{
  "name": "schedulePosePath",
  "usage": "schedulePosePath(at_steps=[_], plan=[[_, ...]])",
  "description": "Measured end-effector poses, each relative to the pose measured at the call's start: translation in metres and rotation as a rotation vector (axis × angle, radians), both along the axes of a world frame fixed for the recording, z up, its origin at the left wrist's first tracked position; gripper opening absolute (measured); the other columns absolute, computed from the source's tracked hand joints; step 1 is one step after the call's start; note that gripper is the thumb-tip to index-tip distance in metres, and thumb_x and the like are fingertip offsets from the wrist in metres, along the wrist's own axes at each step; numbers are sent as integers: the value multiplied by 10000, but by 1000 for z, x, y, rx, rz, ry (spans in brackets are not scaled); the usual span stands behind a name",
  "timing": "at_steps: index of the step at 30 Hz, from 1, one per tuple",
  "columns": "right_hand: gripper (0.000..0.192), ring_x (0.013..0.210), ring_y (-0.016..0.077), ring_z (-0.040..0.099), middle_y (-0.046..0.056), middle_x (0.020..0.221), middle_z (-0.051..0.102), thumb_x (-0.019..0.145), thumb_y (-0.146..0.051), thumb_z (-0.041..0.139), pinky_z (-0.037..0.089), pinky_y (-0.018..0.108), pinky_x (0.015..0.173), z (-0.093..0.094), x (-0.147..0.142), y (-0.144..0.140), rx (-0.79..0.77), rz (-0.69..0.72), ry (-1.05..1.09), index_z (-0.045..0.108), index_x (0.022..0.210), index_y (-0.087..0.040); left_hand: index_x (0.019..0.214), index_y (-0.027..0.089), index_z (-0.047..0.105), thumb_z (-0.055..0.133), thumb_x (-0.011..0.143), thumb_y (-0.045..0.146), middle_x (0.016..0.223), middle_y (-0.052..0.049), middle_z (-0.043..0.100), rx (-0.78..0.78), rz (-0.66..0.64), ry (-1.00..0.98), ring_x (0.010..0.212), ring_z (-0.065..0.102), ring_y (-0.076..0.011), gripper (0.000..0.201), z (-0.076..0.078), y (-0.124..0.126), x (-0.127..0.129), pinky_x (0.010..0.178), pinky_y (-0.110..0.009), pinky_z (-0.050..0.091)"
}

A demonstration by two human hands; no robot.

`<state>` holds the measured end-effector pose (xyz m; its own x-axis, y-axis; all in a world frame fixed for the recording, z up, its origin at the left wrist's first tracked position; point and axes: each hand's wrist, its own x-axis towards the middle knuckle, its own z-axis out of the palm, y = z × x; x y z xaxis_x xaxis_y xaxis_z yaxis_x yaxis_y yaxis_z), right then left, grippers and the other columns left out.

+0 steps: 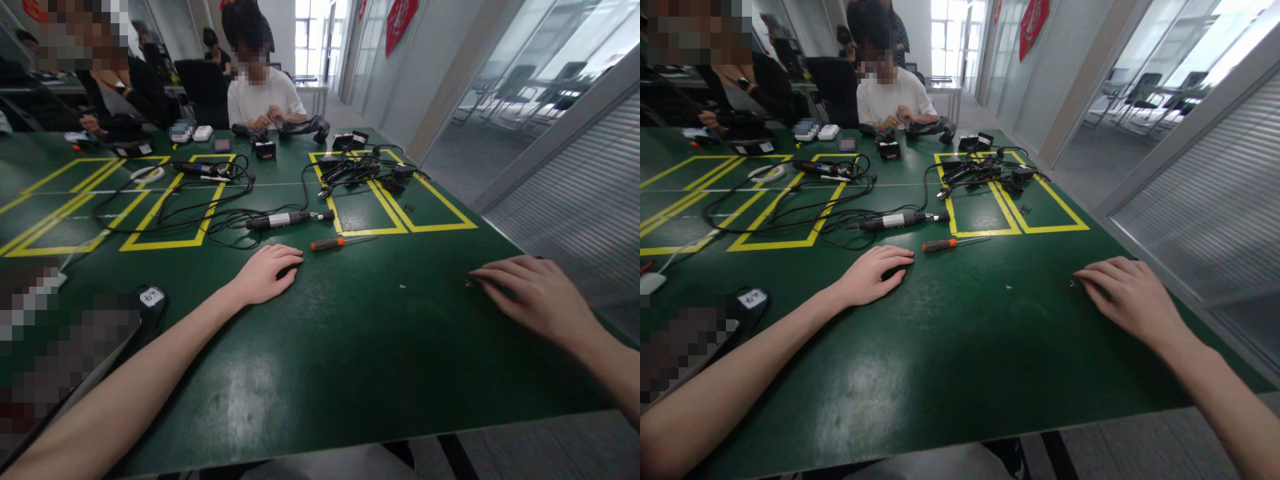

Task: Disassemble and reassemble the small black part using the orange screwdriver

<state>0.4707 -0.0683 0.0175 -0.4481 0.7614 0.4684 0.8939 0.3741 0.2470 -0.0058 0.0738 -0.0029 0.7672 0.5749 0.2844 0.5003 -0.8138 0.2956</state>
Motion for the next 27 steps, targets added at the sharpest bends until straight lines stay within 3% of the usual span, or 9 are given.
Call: schedulePosePath(at_steps=[7, 16, 27], plan=[[387, 793, 281, 694, 133, 853, 782, 1015, -357, 461, 531, 407, 695, -7, 10, 5, -137, 45, 28, 796, 923, -189, 1206, 212, 721, 477, 993, 283, 1344, -86, 716, -10, 10, -5, 1266, 655, -264, 331, 1, -1, 1, 1077, -491, 519], [423, 747, 255, 693, 130, 843, 775, 1072, -306, 419, 515, 381, 659, -1, 7, 5, -19, 179, -115, 776, 920, -138, 1207, 190, 722, 480, 992, 288, 1349, -98, 714, -6, 4, -8, 1261, 656, -270, 339, 1, -1, 0, 1074, -496, 518], [384, 744, 260, 724, 113, 812, 746, 1021, -408, 441, 577, 381, 693, -10, 11, 12, -202, 46, 20, 712, 837, -207, 1203, 204, 724, 475, 995, 298, 1347, -94, 714, -13, 5, -4, 1264, 657, -268, 337, 0, 0, 1, 1079, -495, 516]])
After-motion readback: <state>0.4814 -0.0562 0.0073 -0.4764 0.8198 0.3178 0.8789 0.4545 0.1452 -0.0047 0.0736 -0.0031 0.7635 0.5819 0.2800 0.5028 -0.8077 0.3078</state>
